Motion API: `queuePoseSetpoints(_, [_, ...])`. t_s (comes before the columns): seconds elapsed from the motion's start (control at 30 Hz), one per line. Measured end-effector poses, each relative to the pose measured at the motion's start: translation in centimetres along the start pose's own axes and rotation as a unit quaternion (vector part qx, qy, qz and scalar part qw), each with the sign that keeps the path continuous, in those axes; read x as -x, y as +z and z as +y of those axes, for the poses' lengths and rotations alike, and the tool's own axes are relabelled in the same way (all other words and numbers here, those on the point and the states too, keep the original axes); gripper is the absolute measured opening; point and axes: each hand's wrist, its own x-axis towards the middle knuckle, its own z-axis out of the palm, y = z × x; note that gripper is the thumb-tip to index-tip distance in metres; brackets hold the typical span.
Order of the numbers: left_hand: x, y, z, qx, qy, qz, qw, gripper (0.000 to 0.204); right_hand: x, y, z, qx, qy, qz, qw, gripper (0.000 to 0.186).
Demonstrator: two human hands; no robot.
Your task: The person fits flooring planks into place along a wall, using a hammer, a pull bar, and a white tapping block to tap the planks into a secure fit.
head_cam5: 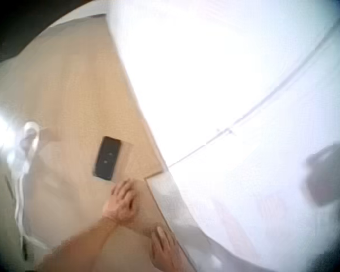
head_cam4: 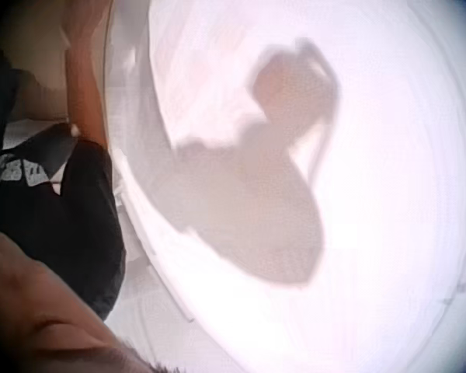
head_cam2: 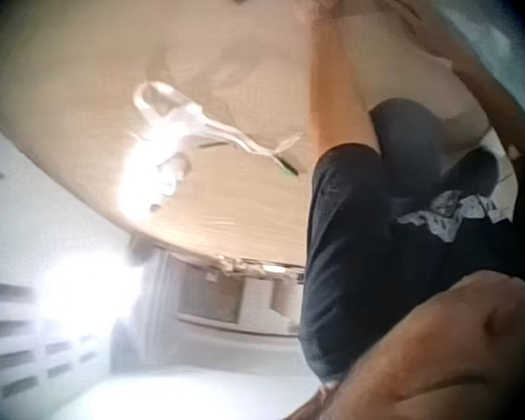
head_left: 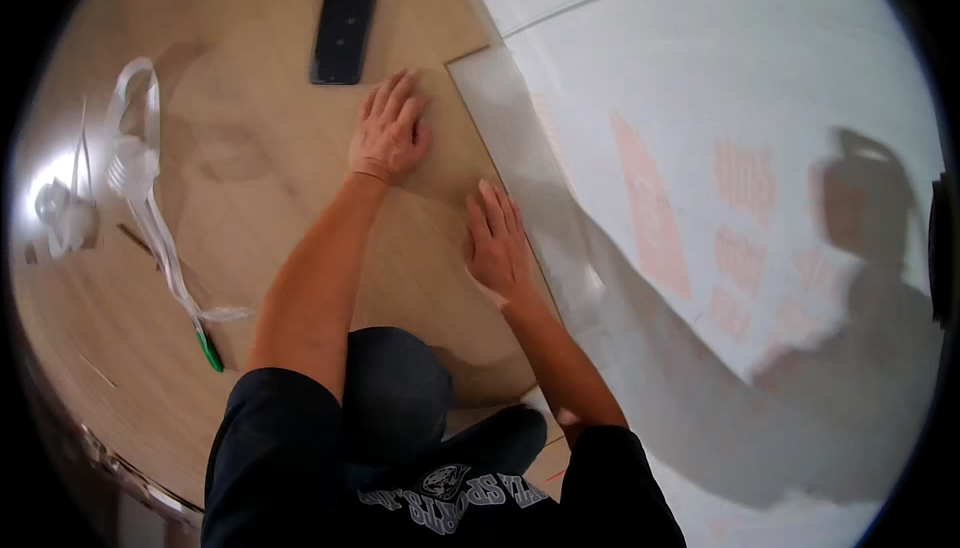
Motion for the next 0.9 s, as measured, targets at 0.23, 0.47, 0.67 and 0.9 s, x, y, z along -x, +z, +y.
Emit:
queuePoseSetpoints(0.23, [0.4,2.1,0.5,-0.085,0.080,0.011,0.993,0.045,41.4,-0.9,0.7,0.109,0.491,0.039,0.863,0.071])
queuePoseSetpoints(0.47, [3.1,-1.2,-4.5,-0.112,0.212,-0.098,0.966,0.052,52.7,3.7,1.2,0.054,0.638,-0.011,0.768,0.072])
queuePoseSetpoints(0.67, [18.0,-4.0,-3.9,0.001,0.207,-0.271,0.940,0.067,48.2,4.2,-5.2,0.004,0.649,0.003,0.761,0.060])
queuePoseSetpoints(0.9, [27.2,-9.8,0.2,-0.014,0.168,-0.441,0.882,0.057,55.6,-1.6,-6.4,-0.184,0.650,0.204,0.708,0.052])
